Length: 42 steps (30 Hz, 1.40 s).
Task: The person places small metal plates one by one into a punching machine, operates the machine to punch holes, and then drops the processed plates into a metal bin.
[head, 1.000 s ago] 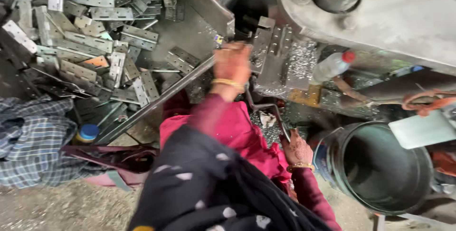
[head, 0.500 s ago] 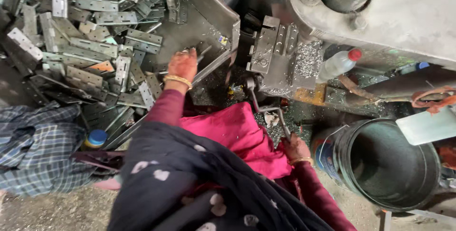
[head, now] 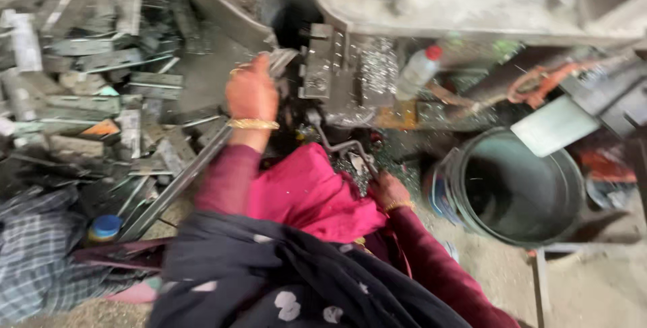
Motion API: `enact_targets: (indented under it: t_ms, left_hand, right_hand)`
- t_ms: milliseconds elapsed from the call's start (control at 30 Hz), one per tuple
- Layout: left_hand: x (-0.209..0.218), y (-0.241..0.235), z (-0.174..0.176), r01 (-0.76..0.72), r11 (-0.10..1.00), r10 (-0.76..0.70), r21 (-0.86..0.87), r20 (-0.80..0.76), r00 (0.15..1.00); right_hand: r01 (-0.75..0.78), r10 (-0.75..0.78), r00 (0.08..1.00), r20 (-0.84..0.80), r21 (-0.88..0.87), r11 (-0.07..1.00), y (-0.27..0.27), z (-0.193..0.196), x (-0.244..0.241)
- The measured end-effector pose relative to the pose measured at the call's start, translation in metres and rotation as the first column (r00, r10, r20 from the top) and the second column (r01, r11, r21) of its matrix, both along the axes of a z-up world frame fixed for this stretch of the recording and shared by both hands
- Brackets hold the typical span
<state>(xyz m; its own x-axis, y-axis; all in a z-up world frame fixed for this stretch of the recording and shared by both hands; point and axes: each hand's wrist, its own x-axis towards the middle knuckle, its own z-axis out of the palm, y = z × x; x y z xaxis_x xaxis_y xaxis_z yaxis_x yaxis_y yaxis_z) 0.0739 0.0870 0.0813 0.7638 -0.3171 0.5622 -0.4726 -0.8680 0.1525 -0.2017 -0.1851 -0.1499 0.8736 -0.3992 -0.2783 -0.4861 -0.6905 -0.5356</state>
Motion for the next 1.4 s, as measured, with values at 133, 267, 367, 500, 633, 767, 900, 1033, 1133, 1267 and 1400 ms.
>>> enact_targets:
  t_ms: [133,267,367,500,633,767,900,1033,1133,1267,1400]
  left_hand:
    - [-0.055,-0.076,-0.021,0.303,0.934,-0.331,0.189,0.139,0.933]
    - [-0.048,-0.112,-0.036,0.221,0.966,-0.182,0.137,-0.249,0.951]
    - [-0.035,-0.113,-0.038,0.123,0.908,-0.231,-0.401,-0.232,0.945]
    - [-0.04,-0.121,-0.04,-0.111,0.925,-0.076,-0.363,-0.463,0.883]
    - [-0.055,-0.107,-0.05,0.004,0.997,-0.039,-0.08,-0.445,0.895]
    - [-0.065,-0.085,-0.06,0.483,0.873,-0.487,0.065,0.081,0.87]
    - [-0.061,-0.078,-0.053,0.419,0.905,-0.415,0.08,-0.06,0.908]
    - [-0.011,-0.056,-0.006,0.091,0.987,-0.11,-0.131,-0.153,0.982]
    - [0.02,-0.022,0.024,0.13,0.991,-0.117,-0.016,0.337,0.934]
    - [0.019,-0.026,0.027,0.194,0.973,-0.219,0.122,0.248,0.944]
    - [-0.048,-0.096,-0.042,0.326,0.853,-0.482,-0.407,-0.372,0.793]
  right_hand:
    - [-0.034,0.033,0.996,0.08,0.01,0.999,-0.001,-0.002,-0.008]
    - [-0.035,0.036,0.998,0.044,-0.032,0.999,-0.007,-0.005,-0.001]
    - [-0.035,0.036,0.998,0.044,-0.034,0.999,-0.002,-0.01,0.009]
    - [-0.057,0.058,0.998,0.032,-0.028,0.998,-0.006,-0.005,0.001]
    - [-0.01,0.011,0.999,0.034,-0.025,1.0,0.0,-0.002,-0.005]
    - [-0.043,0.043,0.998,0.045,0.007,0.999,0.001,-0.002,0.003]
    - [-0.093,0.09,0.988,0.123,0.021,0.995,-0.01,-0.003,0.001]
    - [-0.023,0.021,1.0,0.023,0.052,0.998,-0.009,-0.011,0.008]
    - [-0.044,0.044,0.994,0.098,0.002,0.999,-0.007,-0.026,-0.003]
    - [-0.083,0.076,0.991,0.112,0.059,0.995,-0.021,-0.038,0.01]
    - [-0.072,0.07,0.99,0.12,0.012,0.997,-0.012,-0.039,-0.002]
